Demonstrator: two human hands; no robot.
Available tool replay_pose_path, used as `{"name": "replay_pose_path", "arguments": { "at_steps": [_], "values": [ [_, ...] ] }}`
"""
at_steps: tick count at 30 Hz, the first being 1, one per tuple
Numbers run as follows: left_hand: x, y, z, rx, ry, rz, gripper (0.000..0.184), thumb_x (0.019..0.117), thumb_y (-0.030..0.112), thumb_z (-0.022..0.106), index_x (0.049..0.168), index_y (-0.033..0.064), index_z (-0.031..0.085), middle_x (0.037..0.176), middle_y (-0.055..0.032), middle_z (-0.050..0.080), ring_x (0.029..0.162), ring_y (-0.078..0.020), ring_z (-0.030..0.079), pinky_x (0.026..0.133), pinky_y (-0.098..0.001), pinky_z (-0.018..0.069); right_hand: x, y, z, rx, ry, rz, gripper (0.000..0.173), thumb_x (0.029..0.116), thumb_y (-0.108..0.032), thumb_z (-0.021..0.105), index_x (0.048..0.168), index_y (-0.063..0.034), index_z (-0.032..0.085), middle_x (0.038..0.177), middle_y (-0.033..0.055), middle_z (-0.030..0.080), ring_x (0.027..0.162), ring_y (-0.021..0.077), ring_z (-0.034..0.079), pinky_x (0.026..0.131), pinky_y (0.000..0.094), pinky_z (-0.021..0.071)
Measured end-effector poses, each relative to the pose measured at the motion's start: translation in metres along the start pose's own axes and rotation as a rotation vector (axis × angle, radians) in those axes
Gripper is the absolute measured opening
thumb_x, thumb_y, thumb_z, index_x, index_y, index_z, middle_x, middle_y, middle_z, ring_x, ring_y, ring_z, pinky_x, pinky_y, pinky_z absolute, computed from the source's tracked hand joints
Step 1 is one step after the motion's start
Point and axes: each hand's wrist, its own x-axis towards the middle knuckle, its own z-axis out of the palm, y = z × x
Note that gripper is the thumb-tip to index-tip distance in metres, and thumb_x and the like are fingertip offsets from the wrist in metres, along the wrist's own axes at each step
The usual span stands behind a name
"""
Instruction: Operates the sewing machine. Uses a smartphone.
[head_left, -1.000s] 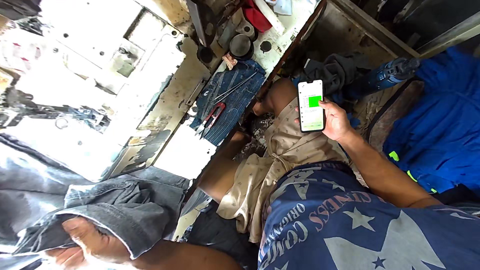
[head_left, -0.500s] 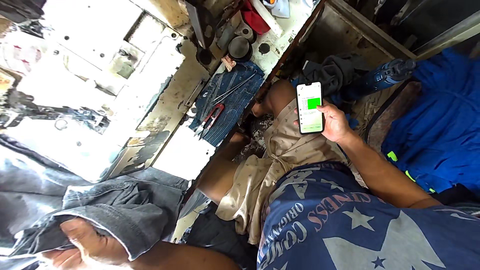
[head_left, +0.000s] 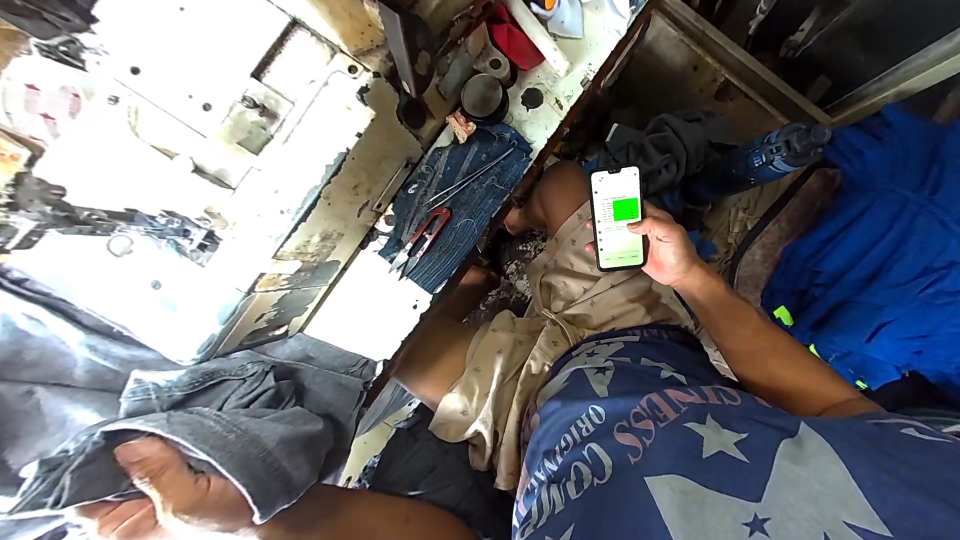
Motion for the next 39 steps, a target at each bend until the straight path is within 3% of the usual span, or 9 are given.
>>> {"name": "replay_pose_path", "arguments": {
  "at_steps": [10, 14, 19, 24, 30, 39],
  "values": [
    [0.002, -0.008, -0.005, 0.023, 0.007, 0.004, 0.055, 0.1064, 0.011, 0.052, 0.146, -0.0192, 0.029, 0.139, -0.0215, 0.056, 0.130, -0.0134, 0.057, 0.113, -0.0284, 0.0455, 0.008, 0.008, -0.008, 0.053, -0.025, -0.033, 0.045, 0.1010, -0.009, 0.038, 0.145, -0.0027, 0.044, 0.137, 0.0302, 0.057, 0.121, 0.0476, 0.061, 0.099, 0.0656, 0.0518],
    [0.003, -0.010, -0.007, 0.029, 0.000, 0.020, 0.053, 0.1063, 0.010, 0.052, 0.145, -0.0194, 0.031, 0.138, -0.0216, 0.057, 0.130, -0.0136, 0.058, 0.113, -0.0284, 0.0457, 0.007, 0.008, -0.008, 0.053, -0.016, -0.028, 0.044, 0.1012, -0.010, 0.037, 0.144, -0.0025, 0.044, 0.137, 0.0302, 0.057, 0.121, 0.0479, 0.061, 0.099, 0.0658, 0.0520],
    [0.000, 0.001, 0.000, 0.021, -0.002, 0.006, 0.052, 0.1063, 0.008, 0.050, 0.145, -0.0198, 0.029, 0.137, -0.0198, 0.056, 0.128, -0.0110, 0.058, 0.112, -0.0266, 0.0457, -0.001, 0.004, -0.003, -0.012, 0.007, 0.002, 0.045, 0.1020, -0.013, 0.037, 0.145, -0.0090, 0.047, 0.139, 0.0238, 0.059, 0.121, 0.0423, 0.063, 0.098, 0.0616, 0.0538],
    [-0.002, 0.007, 0.004, 0.007, 0.002, -0.017, 0.049, 0.1066, 0.005, 0.048, 0.145, -0.0189, 0.028, 0.135, -0.0168, 0.057, 0.126, -0.0083, 0.058, 0.111, -0.0254, 0.0463, 0.005, 0.008, -0.009, 0.053, -0.009, -0.032, 0.044, 0.1003, -0.008, 0.038, 0.144, -0.0020, 0.044, 0.136, 0.0302, 0.058, 0.121, 0.0477, 0.062, 0.098, 0.0652, 0.0529],
    [0.003, -0.013, -0.008, 0.016, 0.018, 0.021, 0.050, 0.1062, 0.007, 0.051, 0.145, -0.0185, 0.032, 0.138, -0.0206, 0.057, 0.130, -0.0142, 0.058, 0.113, -0.0294, 0.0459, 0.006, 0.009, -0.010, 0.051, -0.004, -0.032, 0.046, 0.0990, -0.005, 0.040, 0.144, -0.0015, 0.043, 0.136, 0.0305, 0.058, 0.119, 0.0475, 0.062, 0.098, 0.0647, 0.0533],
    [-0.002, 0.001, 0.003, 0.021, 0.048, -0.005, 0.049, 0.1061, 0.006, 0.050, 0.144, -0.0184, 0.032, 0.135, -0.0189, 0.058, 0.126, -0.0102, 0.059, 0.111, -0.0259, 0.0465, 0.007, 0.009, -0.008, 0.046, -0.001, -0.036, 0.048, 0.0935, 0.002, 0.041, 0.141, 0.0010, 0.044, 0.134, 0.0321, 0.058, 0.118, 0.0488, 0.063, 0.097, 0.0654, 0.0539]
  ]
}}
